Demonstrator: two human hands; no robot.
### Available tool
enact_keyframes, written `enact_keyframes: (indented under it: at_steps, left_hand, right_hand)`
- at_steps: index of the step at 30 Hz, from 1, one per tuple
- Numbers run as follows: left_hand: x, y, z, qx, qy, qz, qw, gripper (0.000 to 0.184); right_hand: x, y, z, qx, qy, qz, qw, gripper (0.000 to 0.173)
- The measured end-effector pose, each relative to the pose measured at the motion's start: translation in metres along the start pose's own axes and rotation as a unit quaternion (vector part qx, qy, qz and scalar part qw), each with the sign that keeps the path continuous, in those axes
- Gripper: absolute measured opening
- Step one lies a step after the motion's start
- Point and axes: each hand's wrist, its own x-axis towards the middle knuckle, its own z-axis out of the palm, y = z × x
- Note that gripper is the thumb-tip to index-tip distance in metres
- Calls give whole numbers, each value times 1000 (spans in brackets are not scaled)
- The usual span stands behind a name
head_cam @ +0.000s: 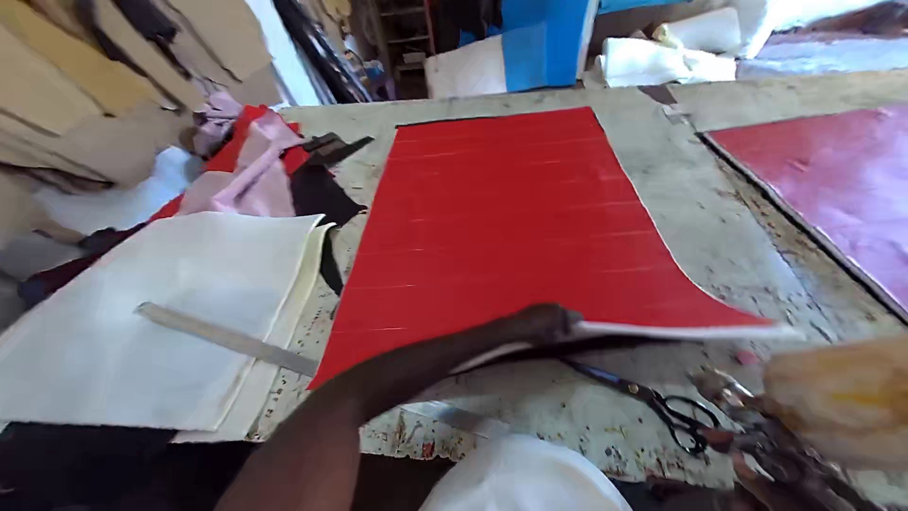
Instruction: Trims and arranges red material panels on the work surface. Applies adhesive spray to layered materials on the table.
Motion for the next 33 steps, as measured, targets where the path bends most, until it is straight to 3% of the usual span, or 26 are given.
enact_keyframes:
  at_steps: [4, 9, 12, 15, 19, 24, 29, 33]
  left_hand:
    - [23, -43, -86, -85, 0, 61, 995, 19]
    - [50, -85, -143, -226, -14, 6, 974, 14]
    - [62, -95, -125, -278, -48, 1, 959, 13]
    - [53, -81, -70, -317, -113, -6, 942, 15]
    - [40, -53, 10, -182, -113, 52, 975, 17]
    - [36, -47, 1, -140, -27, 41, 989, 26]
    - [27, -44, 3, -112, -26, 38, 993, 27]
    - [11, -34, 26, -41, 1, -24, 999, 35]
  right_hand:
    - [-4, -9, 17, 43, 64, -14, 997, 29]
    - [-4, -7, 20, 39, 70, -5, 997, 28]
    - [-2, -7, 27, 38, 85, 2, 996, 29]
    - [4, -5, 37, 45, 125, 32, 991, 33]
    - [19, 1, 40, 52, 128, 38, 990, 32]
    - [38, 2, 43, 76, 103, 68, 989, 28]
    - [80, 7, 55, 101, -10, 76, 992, 31]
    - [109, 8, 76, 118, -39, 114, 986, 29]
